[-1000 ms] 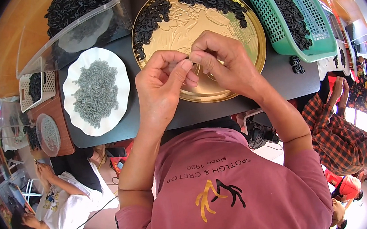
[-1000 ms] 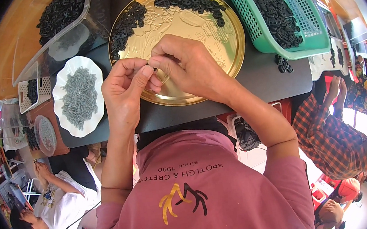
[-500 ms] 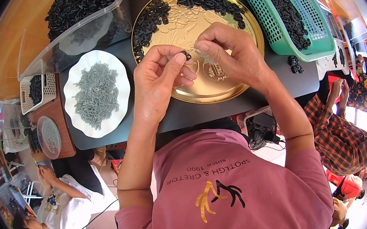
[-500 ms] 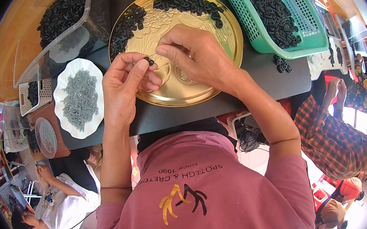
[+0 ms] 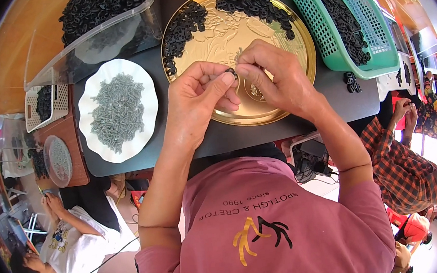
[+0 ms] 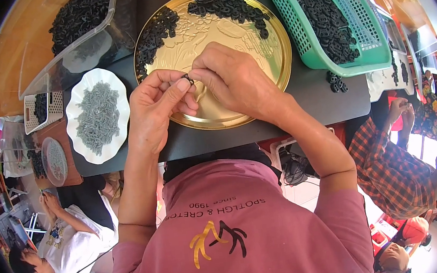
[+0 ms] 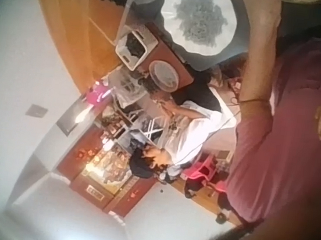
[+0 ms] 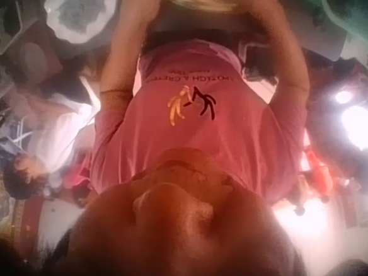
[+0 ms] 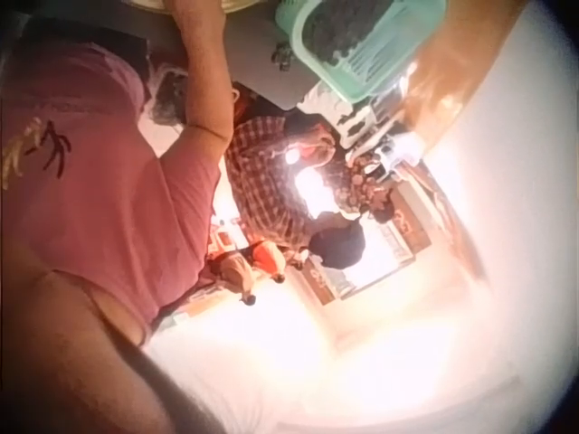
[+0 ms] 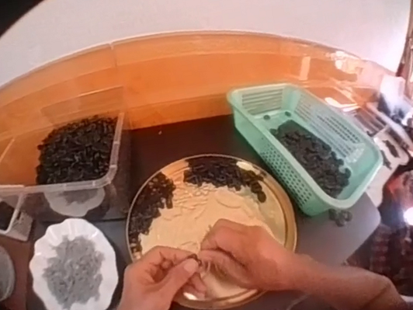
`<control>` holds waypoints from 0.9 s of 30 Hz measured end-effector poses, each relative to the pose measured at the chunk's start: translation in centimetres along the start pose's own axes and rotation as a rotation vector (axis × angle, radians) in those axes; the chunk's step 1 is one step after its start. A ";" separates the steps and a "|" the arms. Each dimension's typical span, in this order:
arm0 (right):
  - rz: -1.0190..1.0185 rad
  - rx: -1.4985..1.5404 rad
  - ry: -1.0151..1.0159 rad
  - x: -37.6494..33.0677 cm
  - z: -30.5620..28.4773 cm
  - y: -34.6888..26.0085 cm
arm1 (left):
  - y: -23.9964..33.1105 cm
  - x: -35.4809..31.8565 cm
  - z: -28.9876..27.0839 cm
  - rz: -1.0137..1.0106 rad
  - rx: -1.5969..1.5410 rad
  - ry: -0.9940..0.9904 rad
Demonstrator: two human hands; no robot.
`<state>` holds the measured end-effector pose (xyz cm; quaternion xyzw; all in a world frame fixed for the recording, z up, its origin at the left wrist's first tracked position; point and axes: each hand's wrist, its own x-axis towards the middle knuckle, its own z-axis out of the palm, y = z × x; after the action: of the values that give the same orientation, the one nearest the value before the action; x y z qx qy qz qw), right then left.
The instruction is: The person assembles plastic cord lock toggles by hand, repeatedly picking small springs and plastic pieces from a tray and inserting the springs into the plastic parts.
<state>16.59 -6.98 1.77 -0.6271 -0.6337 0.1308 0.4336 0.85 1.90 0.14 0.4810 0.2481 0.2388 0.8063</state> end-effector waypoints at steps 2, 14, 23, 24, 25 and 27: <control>-0.011 0.009 0.035 -0.2 0.3 -0.2 | -0.1 -0.1 0.1 0.020 0.007 0.009; 0.189 0.118 0.145 -1.4 1.8 0.6 | -1.5 0.6 0.9 0.094 0.026 0.034; 0.192 -0.075 -0.035 1.6 -1.7 3.6 | -1.5 0.8 -0.3 0.026 -0.011 0.053; 0.191 -0.078 -0.031 2.2 -1.7 4.5 | -1.5 0.8 -0.2 0.037 -0.003 0.051; 0.149 -0.204 0.023 2.6 -1.8 5.4 | -1.5 0.8 -0.2 0.049 0.004 0.049; 0.171 -0.369 0.036 3.5 -1.8 5.6 | -1.5 0.9 -0.3 0.046 -0.003 0.042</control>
<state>22.20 -3.47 0.21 -0.7499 -0.5833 0.0375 0.3100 1.59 1.99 -1.51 0.4803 0.2535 0.2674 0.7960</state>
